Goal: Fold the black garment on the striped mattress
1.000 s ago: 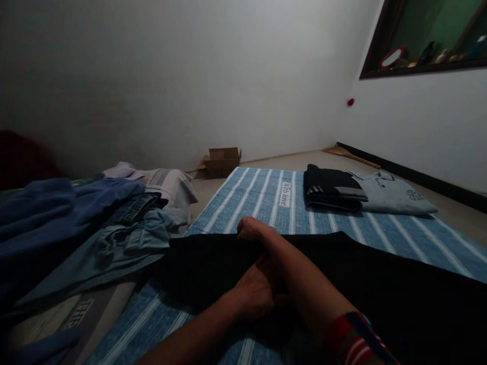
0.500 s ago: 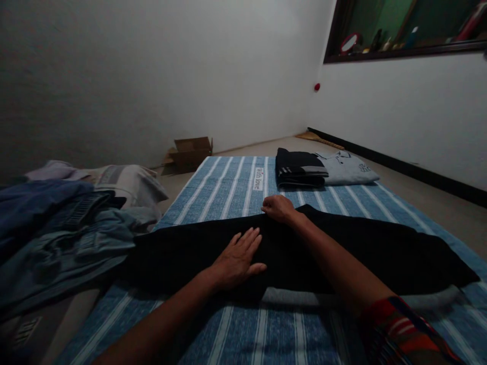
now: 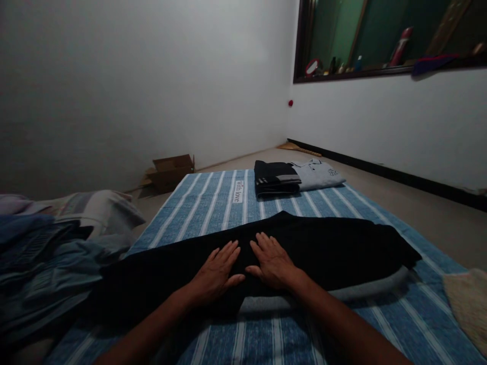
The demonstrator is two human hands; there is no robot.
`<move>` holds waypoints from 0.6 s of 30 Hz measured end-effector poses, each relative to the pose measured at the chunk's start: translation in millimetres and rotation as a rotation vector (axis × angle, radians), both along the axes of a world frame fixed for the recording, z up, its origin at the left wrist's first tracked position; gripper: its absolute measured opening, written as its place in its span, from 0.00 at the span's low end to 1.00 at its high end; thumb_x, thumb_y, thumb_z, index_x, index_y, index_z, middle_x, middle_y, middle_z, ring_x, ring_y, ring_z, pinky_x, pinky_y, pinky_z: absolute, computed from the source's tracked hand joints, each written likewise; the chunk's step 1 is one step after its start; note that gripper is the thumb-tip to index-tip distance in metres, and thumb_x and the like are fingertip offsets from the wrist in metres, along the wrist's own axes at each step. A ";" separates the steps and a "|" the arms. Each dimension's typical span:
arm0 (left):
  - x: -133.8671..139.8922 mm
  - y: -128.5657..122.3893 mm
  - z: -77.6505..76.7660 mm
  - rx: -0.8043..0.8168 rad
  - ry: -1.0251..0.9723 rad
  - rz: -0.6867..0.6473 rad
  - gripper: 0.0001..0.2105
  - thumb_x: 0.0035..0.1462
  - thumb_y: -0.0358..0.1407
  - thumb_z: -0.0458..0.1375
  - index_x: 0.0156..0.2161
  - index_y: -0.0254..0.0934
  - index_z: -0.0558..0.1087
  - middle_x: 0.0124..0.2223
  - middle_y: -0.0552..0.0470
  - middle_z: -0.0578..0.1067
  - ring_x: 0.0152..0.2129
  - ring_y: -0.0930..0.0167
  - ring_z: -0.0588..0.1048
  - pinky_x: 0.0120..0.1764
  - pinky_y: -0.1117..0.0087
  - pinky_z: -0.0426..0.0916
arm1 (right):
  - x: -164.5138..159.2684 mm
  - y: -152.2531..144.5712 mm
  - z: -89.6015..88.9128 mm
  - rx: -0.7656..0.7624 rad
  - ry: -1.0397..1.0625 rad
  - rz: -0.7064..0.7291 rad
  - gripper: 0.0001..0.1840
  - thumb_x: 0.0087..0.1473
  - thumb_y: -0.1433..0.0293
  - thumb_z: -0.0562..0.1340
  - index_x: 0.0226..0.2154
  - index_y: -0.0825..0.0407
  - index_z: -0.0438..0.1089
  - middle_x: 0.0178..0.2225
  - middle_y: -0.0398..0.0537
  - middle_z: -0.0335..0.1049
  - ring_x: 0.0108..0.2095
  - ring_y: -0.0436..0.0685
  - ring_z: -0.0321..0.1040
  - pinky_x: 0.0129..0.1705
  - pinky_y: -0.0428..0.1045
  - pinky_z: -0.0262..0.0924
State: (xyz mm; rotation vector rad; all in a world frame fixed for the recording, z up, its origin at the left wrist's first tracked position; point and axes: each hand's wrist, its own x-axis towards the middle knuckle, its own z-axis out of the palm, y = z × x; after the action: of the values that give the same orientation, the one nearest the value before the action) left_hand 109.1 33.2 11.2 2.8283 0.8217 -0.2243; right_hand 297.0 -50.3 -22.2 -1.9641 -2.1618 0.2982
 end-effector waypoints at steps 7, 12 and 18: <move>41.1 18.7 -12.6 0.138 -0.183 -0.056 0.22 0.62 0.39 0.45 0.59 0.33 0.60 0.64 0.41 0.55 0.62 0.63 0.52 0.59 0.56 0.52 | -3.4 -1.1 6.8 -0.013 0.072 -0.033 0.40 0.58 0.50 0.50 0.62 0.60 0.48 0.65 0.61 0.35 0.65 0.63 0.31 0.64 0.59 0.32; 45.1 31.3 -34.5 0.211 -0.144 -0.069 0.26 0.63 0.45 0.44 0.62 0.33 0.55 0.65 0.42 0.51 0.62 0.62 0.49 0.60 0.54 0.49 | 5.5 1.9 11.2 -0.008 0.095 -0.198 0.43 0.58 0.46 0.45 0.62 0.62 0.49 0.64 0.63 0.39 0.65 0.65 0.33 0.63 0.59 0.34; 42.7 29.2 -33.7 0.226 -0.170 -0.065 0.26 0.62 0.47 0.45 0.61 0.35 0.57 0.65 0.43 0.53 0.62 0.62 0.51 0.60 0.55 0.51 | 46.0 17.4 11.3 -0.022 -0.024 -0.326 0.42 0.58 0.48 0.46 0.62 0.63 0.47 0.65 0.63 0.37 0.65 0.64 0.31 0.63 0.58 0.29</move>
State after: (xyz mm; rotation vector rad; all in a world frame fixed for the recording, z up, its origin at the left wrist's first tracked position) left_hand 151.8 62.4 -22.6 3.0330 0.7624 0.1063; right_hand 343.0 -32.9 -10.8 -2.2967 -1.8159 0.2459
